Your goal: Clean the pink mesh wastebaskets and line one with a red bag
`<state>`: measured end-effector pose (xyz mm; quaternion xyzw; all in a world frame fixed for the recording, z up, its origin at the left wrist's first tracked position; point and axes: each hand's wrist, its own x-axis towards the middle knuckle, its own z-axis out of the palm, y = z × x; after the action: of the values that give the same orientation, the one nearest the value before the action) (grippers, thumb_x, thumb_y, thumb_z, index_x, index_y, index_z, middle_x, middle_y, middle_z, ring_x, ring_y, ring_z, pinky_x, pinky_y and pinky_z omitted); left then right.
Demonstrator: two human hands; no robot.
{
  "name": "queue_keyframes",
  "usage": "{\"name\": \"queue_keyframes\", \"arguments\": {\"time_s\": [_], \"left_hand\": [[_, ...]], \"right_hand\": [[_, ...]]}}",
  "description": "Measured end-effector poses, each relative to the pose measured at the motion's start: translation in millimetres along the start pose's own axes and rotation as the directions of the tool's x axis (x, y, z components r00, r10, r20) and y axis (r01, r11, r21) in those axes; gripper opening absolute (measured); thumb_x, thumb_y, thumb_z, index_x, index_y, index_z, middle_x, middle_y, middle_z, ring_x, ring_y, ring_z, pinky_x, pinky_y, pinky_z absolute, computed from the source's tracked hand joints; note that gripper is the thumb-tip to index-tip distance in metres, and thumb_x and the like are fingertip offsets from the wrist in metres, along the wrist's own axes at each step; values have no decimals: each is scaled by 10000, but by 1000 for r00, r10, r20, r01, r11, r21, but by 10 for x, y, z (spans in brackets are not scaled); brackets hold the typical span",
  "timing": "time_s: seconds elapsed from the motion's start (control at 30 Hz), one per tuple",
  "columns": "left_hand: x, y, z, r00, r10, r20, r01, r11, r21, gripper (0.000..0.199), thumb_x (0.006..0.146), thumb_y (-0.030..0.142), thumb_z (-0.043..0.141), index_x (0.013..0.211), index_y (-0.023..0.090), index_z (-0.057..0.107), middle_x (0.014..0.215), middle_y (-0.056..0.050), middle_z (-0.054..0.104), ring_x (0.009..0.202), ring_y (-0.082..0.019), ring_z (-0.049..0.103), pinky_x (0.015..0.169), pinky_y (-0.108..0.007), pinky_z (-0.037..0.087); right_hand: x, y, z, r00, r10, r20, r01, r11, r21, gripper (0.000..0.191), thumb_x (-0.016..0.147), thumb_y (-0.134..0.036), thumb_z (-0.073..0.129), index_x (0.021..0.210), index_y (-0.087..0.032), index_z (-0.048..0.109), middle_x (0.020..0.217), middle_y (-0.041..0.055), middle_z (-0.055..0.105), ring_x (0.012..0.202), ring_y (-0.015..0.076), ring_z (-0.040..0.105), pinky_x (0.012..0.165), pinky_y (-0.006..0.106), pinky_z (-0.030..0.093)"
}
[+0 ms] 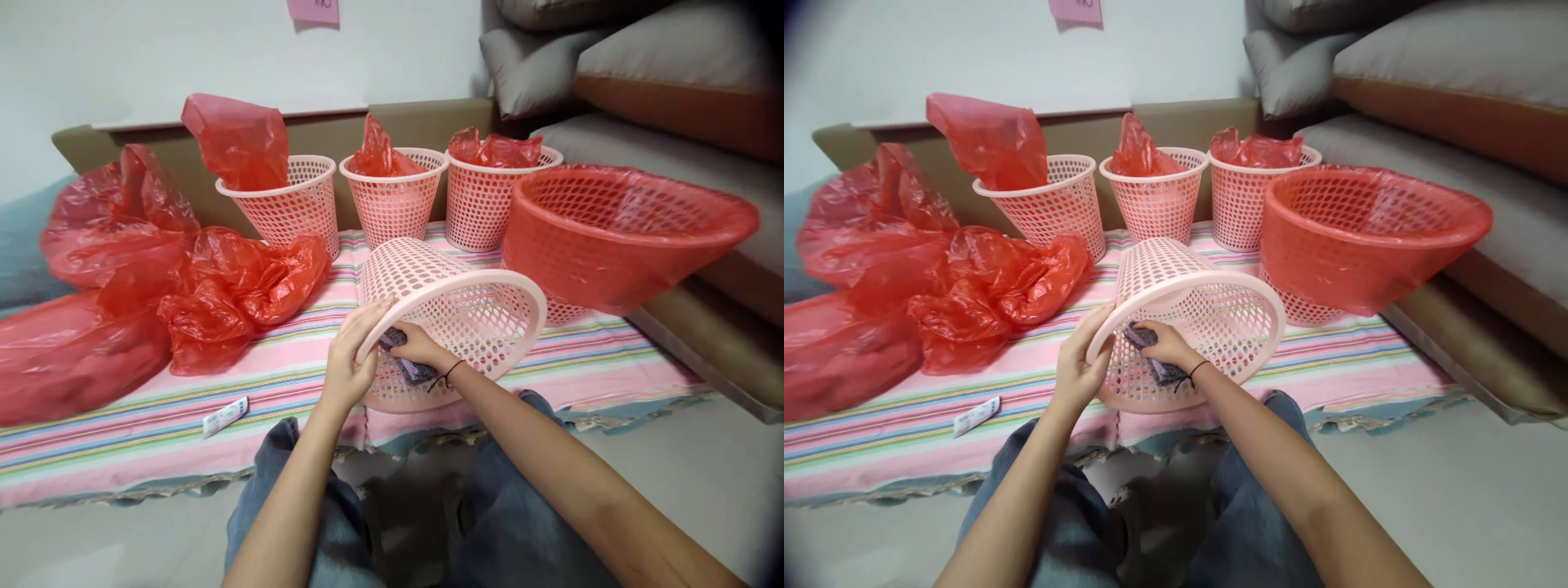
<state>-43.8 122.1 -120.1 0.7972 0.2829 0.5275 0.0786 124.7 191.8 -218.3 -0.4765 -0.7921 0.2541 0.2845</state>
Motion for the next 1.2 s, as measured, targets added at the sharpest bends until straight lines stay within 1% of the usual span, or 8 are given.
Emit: {"name": "queue_keyframes", "arguments": {"time_s": [0.2, 0.33, 0.43, 0.7, 0.93, 1.03, 1.1, 1.2], "left_hand": [[31, 107, 24, 999, -32, -9, 32, 999, -32, 450, 870, 70, 499, 1272, 229, 624, 1262, -57, 713, 1152, -212, 677, 1006, -366, 540], [-10, 181, -48, 998, -57, 38, 58, 998, -39, 443, 841, 48, 491, 1210, 231, 654, 1149, -42, 759, 1002, -196, 732, 929, -327, 574], [-40, 167, -112, 994, -91, 60, 93, 995, -28, 434, 815, 51, 491, 1171, 227, 665, 1101, -42, 770, 963, -200, 739, 909, -328, 578], [-47, 20, -110, 996, -89, -13, 89, 995, 53, 470, 793, 62, 470, 1196, 229, 644, 1157, -54, 748, 1026, -220, 718, 923, -375, 580], [-45, -43, -115, 996, -81, -46, 84, 994, 72, 465, 795, 67, 471, 1204, 225, 623, 1154, -63, 732, 1046, -220, 695, 947, -380, 561], [-65, -70, -125, 995, -79, -67, 83, 995, 57, 490, 757, 48, 463, 1185, 218, 629, 1128, -56, 739, 1016, -214, 702, 935, -371, 564], [-83, -86, -134, 994, -86, -64, 89, 995, 37, 506, 734, 39, 460, 1178, 210, 633, 1129, -57, 743, 1027, -216, 704, 927, -368, 568], [-107, -92, -148, 996, -80, -35, 80, 997, 7, 538, 732, 31, 458, 1205, 214, 637, 1190, -61, 735, 1054, -222, 703, 948, -382, 564]], "right_hand": [[146, 146, -158, 990, 22, -139, -18, 999, 27, 459, 812, -160, 608, 1268, -187, 650, 1244, 63, 706, 1110, 249, 661, 993, 408, 516], [275, 272, -210, 959, 131, -253, -156, 985, -80, 393, 892, -229, 549, 1272, -182, 639, 1346, 112, 638, 1296, 303, 528, 1148, 511, 346], [275, 269, -126, 957, 176, -230, -215, 965, -153, 399, 886, -229, 564, 1276, -191, 636, 1375, 114, 613, 1337, 308, 479, 1174, 504, 301], [125, 135, -34, 976, 208, -57, -215, 936, -278, 562, 769, -152, 673, 1326, -191, 610, 1375, 128, 598, 1206, 335, 564, 1063, 466, 414], [-249, -91, -167, 995, 19, 94, -3, 985, -172, 618, 729, -138, 693, 1336, -200, 594, 1371, 72, 621, 1237, 240, 578, 1089, 346, 414], [-506, -219, -185, 981, -119, 153, 117, 993, 18, 614, 694, -98, 676, 1297, -198, 623, 1349, 64, 636, 1230, 220, 585, 1084, 336, 424], [-662, -285, -216, 949, -218, 229, 171, 963, 207, 567, 690, -98, 661, 1249, -192, 660, 1301, 70, 663, 1187, 226, 610, 1063, 356, 442], [-789, -345, -317, 830, -362, 425, 165, 886, 433, 491, 722, -150, 656, 1208, -206, 698, 1245, 58, 698, 1143, 230, 642, 1038, 373, 461]]}}
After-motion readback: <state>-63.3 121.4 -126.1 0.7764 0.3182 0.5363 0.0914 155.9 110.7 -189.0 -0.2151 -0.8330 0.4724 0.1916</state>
